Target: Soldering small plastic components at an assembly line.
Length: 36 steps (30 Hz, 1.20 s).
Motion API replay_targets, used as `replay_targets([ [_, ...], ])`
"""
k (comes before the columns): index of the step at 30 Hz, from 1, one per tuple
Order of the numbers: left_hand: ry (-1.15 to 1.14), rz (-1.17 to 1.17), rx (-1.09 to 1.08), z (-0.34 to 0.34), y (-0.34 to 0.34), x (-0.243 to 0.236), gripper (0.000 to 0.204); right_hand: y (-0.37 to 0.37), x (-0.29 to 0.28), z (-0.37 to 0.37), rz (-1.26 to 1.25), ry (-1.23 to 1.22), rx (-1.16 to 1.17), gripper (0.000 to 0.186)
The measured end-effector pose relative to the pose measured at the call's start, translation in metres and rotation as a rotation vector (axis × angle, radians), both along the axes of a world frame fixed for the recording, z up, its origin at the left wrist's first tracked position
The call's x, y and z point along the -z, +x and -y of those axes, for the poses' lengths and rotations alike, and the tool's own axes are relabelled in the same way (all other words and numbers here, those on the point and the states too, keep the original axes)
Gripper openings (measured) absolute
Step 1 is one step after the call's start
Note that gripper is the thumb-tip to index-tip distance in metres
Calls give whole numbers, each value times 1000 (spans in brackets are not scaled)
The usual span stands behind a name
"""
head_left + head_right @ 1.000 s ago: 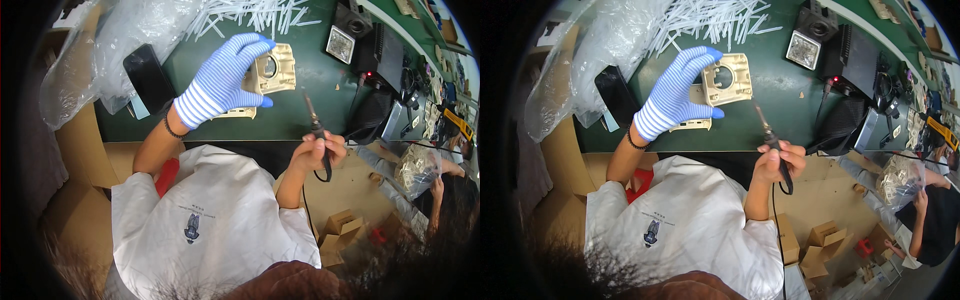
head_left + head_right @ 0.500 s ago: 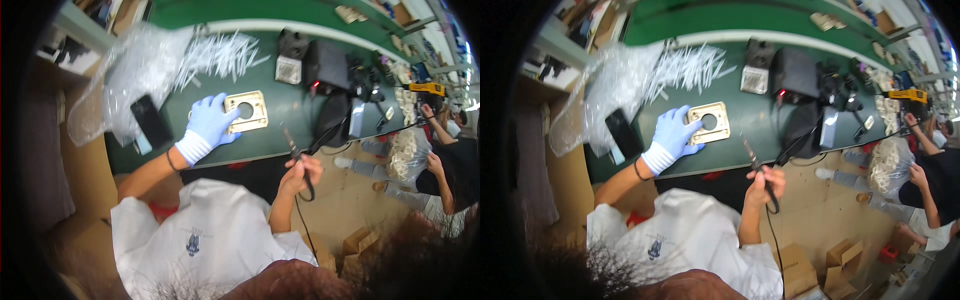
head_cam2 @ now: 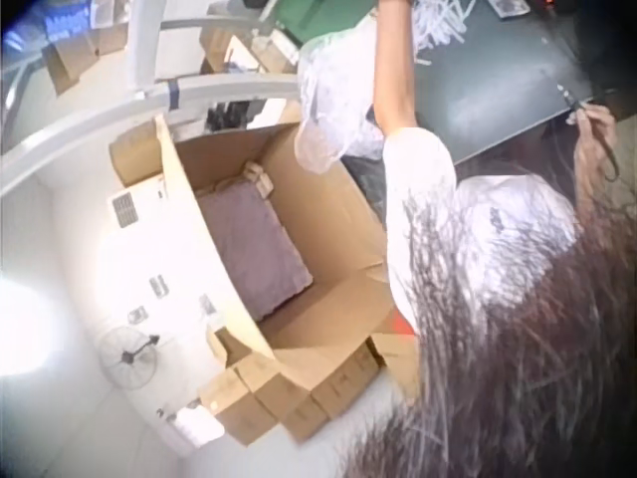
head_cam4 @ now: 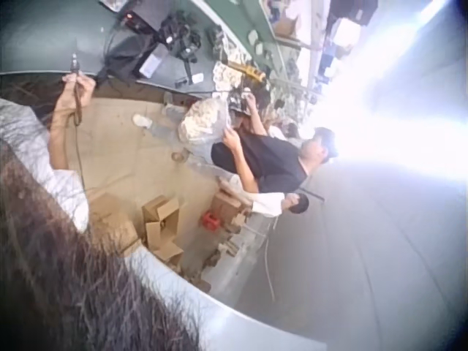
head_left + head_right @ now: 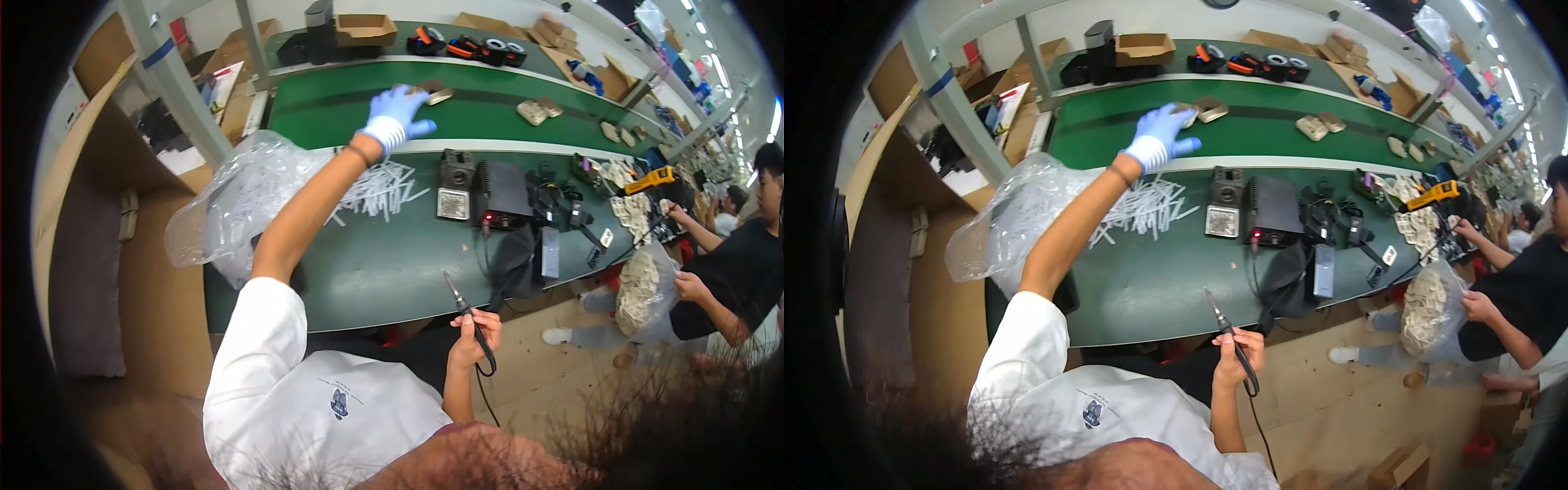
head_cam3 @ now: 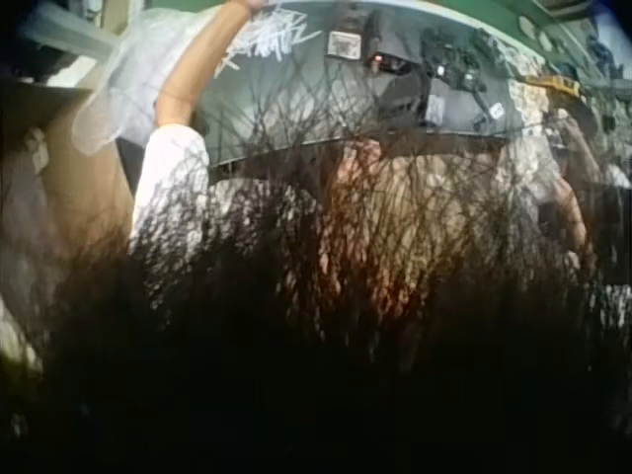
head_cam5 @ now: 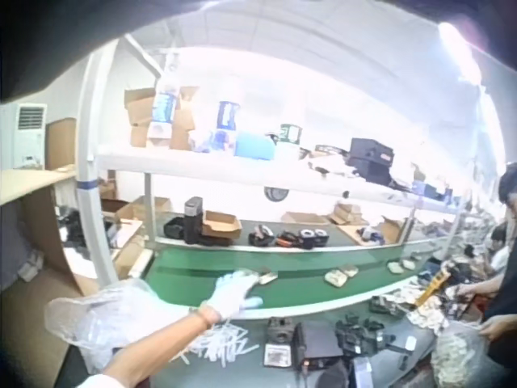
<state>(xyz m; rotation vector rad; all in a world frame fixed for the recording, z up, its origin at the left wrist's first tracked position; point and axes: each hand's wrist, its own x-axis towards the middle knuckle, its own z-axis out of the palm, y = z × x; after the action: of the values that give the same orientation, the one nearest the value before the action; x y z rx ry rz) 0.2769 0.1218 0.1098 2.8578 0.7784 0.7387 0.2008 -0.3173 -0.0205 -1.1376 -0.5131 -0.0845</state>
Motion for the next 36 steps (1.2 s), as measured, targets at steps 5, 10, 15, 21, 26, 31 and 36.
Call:
replay_targets([
  [5, -288, 96, 418, 149, -199, -36, 50, 2, 9, -8, 167, -247, 28, 16],
  [10, -327, 408, -18, 140, -390, -89, 6, -10, 7, -46, 404, -361, -49, 9],
  [15, -105, 825, -900, -52, -621, -3, 28, -31, 4, -94, 584, -503, -337, 23],
  [21, -44, 53, -1340, -228, -694, 90, 63, -39, -2, -95, 724, -686, -243, 25],
  [26, 98, -255, -1331, -311, -788, 117, 70, 110, 174, -24, 367, -662, -508, 27],
  [31, 31, -255, -1512, -331, -753, 159, 62, 142, 194, 27, -527, -1070, -560, 36],
  [36, 112, -76, -1277, -291, -754, 144, 63, -25, 25, -75, 482, -774, -167, 22],
])
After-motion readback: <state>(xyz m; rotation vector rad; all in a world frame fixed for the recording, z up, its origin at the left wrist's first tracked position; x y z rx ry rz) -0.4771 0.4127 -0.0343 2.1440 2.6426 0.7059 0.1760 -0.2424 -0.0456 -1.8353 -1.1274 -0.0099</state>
